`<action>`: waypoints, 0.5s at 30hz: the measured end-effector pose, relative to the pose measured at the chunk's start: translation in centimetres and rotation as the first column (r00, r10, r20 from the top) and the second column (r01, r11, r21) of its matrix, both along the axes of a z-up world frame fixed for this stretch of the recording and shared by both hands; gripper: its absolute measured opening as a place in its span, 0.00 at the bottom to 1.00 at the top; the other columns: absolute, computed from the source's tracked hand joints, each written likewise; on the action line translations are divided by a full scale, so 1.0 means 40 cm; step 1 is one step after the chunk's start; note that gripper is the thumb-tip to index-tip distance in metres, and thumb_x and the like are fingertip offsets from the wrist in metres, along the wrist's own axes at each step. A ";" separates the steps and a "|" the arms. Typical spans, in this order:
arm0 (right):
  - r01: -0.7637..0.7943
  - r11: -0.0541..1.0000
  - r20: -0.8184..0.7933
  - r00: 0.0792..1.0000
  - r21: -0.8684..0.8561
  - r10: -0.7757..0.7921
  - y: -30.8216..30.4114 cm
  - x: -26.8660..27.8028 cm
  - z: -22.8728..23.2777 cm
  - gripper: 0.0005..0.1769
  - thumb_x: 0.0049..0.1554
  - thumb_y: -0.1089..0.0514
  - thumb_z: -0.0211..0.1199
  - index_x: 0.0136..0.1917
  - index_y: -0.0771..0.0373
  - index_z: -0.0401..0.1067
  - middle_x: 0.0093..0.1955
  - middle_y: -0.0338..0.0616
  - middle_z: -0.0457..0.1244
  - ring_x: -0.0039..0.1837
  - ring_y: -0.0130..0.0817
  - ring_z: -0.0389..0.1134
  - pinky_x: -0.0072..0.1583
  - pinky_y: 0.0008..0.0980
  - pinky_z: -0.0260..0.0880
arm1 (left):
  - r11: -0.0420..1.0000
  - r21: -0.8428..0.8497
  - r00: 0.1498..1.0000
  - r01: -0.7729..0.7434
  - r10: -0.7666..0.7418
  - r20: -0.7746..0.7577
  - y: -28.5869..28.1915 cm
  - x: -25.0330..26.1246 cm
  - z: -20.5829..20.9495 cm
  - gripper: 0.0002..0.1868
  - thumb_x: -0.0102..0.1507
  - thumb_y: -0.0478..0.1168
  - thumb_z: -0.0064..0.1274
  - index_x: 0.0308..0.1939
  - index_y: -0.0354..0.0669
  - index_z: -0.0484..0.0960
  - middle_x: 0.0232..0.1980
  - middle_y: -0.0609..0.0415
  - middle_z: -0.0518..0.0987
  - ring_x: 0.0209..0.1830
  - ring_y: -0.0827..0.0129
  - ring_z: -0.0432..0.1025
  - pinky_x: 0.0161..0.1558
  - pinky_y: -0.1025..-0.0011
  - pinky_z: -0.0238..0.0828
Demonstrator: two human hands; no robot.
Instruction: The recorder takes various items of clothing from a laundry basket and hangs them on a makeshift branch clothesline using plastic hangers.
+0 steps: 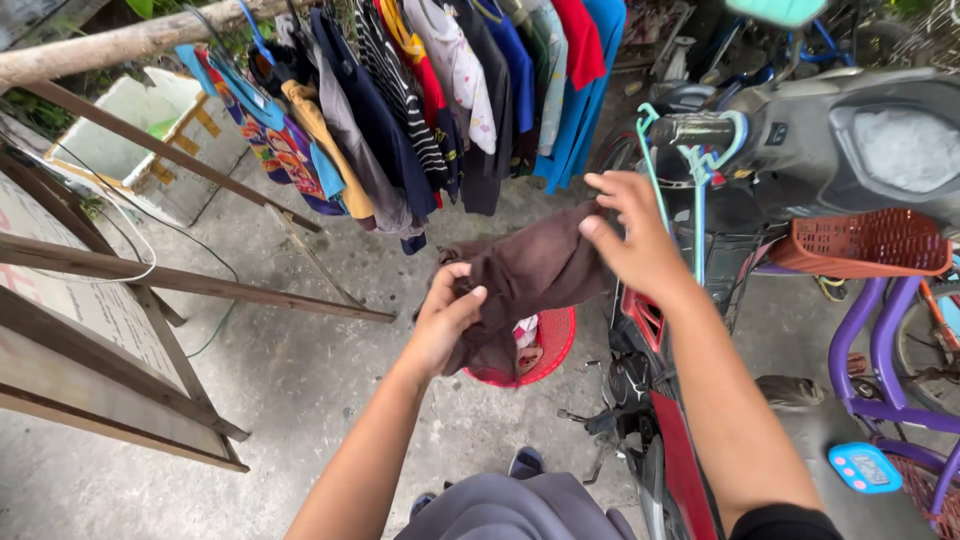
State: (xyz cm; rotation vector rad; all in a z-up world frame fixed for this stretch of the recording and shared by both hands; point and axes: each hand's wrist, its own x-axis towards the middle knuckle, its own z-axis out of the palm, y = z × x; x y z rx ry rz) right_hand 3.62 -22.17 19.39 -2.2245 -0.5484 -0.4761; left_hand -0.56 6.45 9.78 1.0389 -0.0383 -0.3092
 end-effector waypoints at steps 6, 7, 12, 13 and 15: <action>-0.157 0.986 -0.293 0.942 0.054 0.166 0.092 -0.065 -0.076 0.44 0.52 0.53 0.72 0.76 0.55 0.56 0.68 0.49 0.55 0.61 0.40 0.66 0.56 0.39 0.69 | 0.995 0.021 0.991 0.102 -0.103 0.090 -0.116 -0.013 0.096 0.27 0.70 0.45 0.47 0.74 0.49 0.65 0.51 0.56 0.76 0.45 0.74 0.73 0.55 0.69 0.73; -0.158 0.972 -0.385 0.898 0.174 0.215 0.088 -0.059 -0.131 0.41 0.52 0.54 0.70 0.74 0.56 0.56 0.65 0.48 0.58 0.60 0.36 0.67 0.56 0.36 0.70 | 0.992 0.075 0.987 0.097 -0.106 0.120 -0.134 -0.011 0.103 0.28 0.71 0.45 0.46 0.76 0.48 0.63 0.56 0.62 0.73 0.51 0.77 0.73 0.58 0.70 0.72; -0.087 0.935 -0.559 0.782 0.343 0.278 0.049 -0.035 -0.232 0.17 0.59 0.58 0.61 0.60 0.65 0.67 0.53 0.44 0.68 0.54 0.28 0.69 0.54 0.30 0.71 | 0.924 0.383 0.950 0.022 -0.139 0.281 -0.179 -0.008 0.099 0.35 0.68 0.41 0.49 0.78 0.48 0.56 0.55 0.58 0.74 0.45 0.72 0.72 0.48 0.67 0.74; -0.047 0.959 -0.592 0.778 0.281 0.211 0.042 -0.035 -0.220 0.13 0.60 0.58 0.60 0.56 0.66 0.71 0.48 0.42 0.69 0.51 0.26 0.68 0.52 0.29 0.70 | 0.854 0.510 0.933 -0.107 -0.091 0.347 -0.180 -0.008 0.087 0.35 0.66 0.39 0.50 0.77 0.47 0.58 0.55 0.55 0.76 0.46 0.69 0.75 0.46 0.67 0.74; -0.008 0.976 -0.625 0.767 0.216 0.145 0.029 -0.043 -0.211 0.11 0.61 0.58 0.59 0.52 0.68 0.74 0.44 0.39 0.70 0.47 0.24 0.68 0.49 0.29 0.69 | 0.754 0.614 0.910 -0.235 -0.051 0.412 -0.189 -0.019 0.054 0.35 0.63 0.37 0.50 0.75 0.46 0.60 0.56 0.51 0.78 0.48 0.66 0.78 0.45 0.66 0.75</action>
